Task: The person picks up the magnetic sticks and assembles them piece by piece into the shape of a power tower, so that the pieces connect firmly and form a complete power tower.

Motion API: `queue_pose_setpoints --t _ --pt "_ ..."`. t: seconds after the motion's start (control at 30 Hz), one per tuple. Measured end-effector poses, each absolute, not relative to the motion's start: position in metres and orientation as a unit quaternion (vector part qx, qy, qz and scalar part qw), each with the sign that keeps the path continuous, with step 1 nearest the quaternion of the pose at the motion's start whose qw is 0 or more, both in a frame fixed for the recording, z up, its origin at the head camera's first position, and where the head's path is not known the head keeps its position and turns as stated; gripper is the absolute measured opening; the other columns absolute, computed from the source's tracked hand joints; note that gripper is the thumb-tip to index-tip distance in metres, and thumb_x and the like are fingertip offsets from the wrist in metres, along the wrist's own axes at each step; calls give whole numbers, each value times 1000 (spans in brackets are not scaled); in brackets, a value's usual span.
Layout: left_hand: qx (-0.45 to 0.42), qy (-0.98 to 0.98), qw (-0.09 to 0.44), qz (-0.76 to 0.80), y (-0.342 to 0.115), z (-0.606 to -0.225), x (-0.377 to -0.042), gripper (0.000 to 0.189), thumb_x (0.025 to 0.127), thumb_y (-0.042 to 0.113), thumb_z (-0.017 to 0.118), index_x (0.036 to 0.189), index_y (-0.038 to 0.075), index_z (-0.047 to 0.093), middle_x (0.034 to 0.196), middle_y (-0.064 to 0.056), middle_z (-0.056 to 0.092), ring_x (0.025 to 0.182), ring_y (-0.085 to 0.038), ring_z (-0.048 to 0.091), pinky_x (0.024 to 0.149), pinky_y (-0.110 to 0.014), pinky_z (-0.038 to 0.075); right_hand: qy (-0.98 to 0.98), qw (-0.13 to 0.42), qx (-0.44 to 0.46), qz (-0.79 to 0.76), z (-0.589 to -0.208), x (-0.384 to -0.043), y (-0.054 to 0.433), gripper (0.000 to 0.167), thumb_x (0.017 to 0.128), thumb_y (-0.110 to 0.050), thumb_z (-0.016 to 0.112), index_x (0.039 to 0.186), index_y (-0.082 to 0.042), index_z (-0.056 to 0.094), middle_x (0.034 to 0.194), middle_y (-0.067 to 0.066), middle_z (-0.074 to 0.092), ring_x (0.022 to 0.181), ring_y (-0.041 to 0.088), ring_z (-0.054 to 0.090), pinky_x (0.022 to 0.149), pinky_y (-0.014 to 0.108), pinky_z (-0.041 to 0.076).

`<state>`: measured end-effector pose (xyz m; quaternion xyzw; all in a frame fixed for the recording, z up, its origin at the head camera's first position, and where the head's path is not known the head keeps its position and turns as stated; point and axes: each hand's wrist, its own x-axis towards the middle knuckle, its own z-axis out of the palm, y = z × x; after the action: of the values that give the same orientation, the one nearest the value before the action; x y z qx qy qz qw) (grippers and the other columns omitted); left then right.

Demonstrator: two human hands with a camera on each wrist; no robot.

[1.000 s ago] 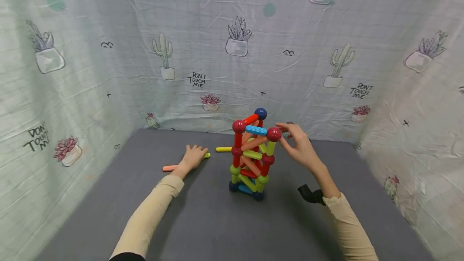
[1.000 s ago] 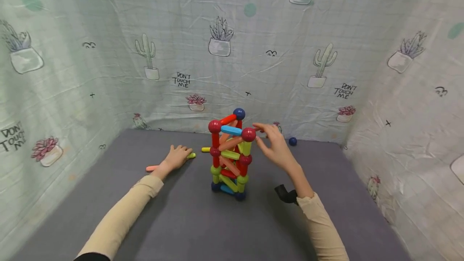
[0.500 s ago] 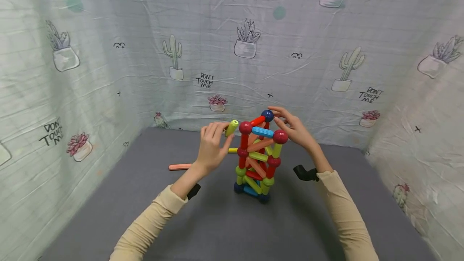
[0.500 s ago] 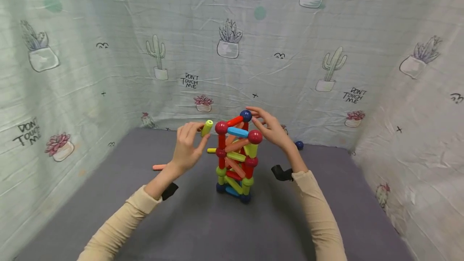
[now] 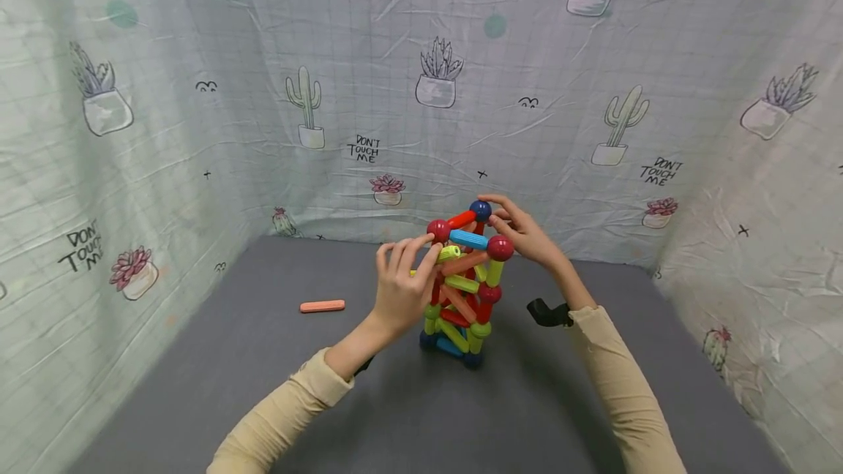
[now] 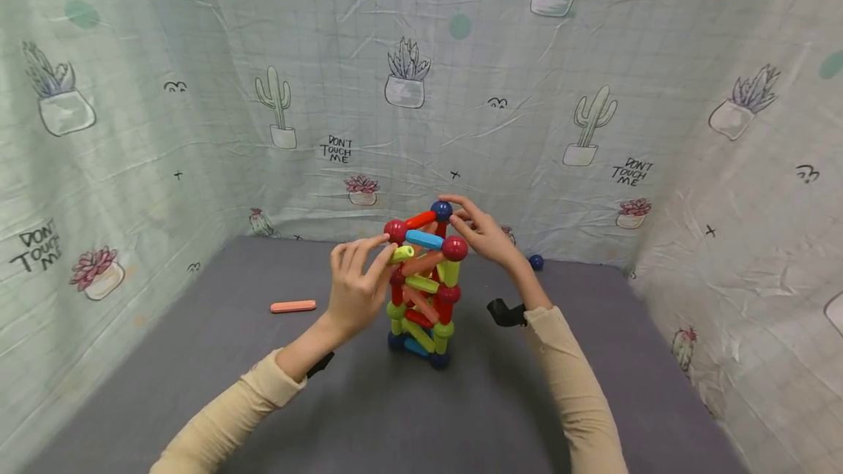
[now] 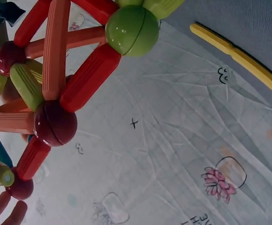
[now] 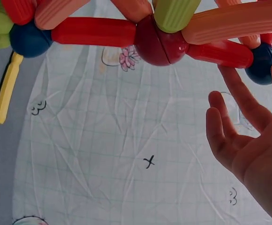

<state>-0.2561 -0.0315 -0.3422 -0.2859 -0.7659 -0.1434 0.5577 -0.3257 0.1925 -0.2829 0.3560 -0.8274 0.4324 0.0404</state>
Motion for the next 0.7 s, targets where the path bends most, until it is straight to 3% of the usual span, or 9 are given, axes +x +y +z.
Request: queue_pose_setpoints --t 0.07,0.17,0.3,0.47,0.53,0.7 --pt "-282 -778 546 -133 -30 -342 -260 25 78 10 66 103 8 64 114 -12 54 97 -26 49 81 -43 33 -828 51 350 435 -284 -325 195 39 94 -6 38 133 -5 33 107 25 57 90 18 56 75 38 43" --pt "-285 -785 537 -119 -30 -345 -270 25 77 8 66 102 9 64 116 -13 51 97 -26 47 77 -39 34 -829 58 338 441 -285 -322 200 38 94 -6 39 132 -6 33 100 23 58 64 6 49 59 29 41" --pt "-297 -775 546 -116 -34 -352 -291 26 76 2 64 101 10 64 118 -13 49 98 -26 47 72 -35 35 -825 64 332 453 -287 -316 207 37 93 -6 41 130 -5 32 90 19 55 50 9 36 49 24 32" --pt "-323 -773 526 -149 -40 -354 -325 25 78 4 64 103 11 65 116 -15 48 96 -27 48 73 -36 40 -826 115 334 439 -298 -305 212 40 90 -2 47 127 -7 35 90 18 60 76 19 52 67 26 41" --pt "-332 -783 493 -181 -41 -353 -338 23 80 3 62 102 9 64 113 -14 49 93 -27 49 74 -38 42 -829 136 339 424 -304 -300 210 41 89 -2 49 127 -9 36 90 16 62 81 20 55 72 29 44" --pt "-327 -820 377 -280 -46 -346 -361 19 85 4 56 103 4 62 103 -11 55 92 -25 50 77 -41 38 -833 209 357 368 -310 -286 196 39 88 -8 54 125 -11 42 86 10 63 80 19 58 72 36 48"
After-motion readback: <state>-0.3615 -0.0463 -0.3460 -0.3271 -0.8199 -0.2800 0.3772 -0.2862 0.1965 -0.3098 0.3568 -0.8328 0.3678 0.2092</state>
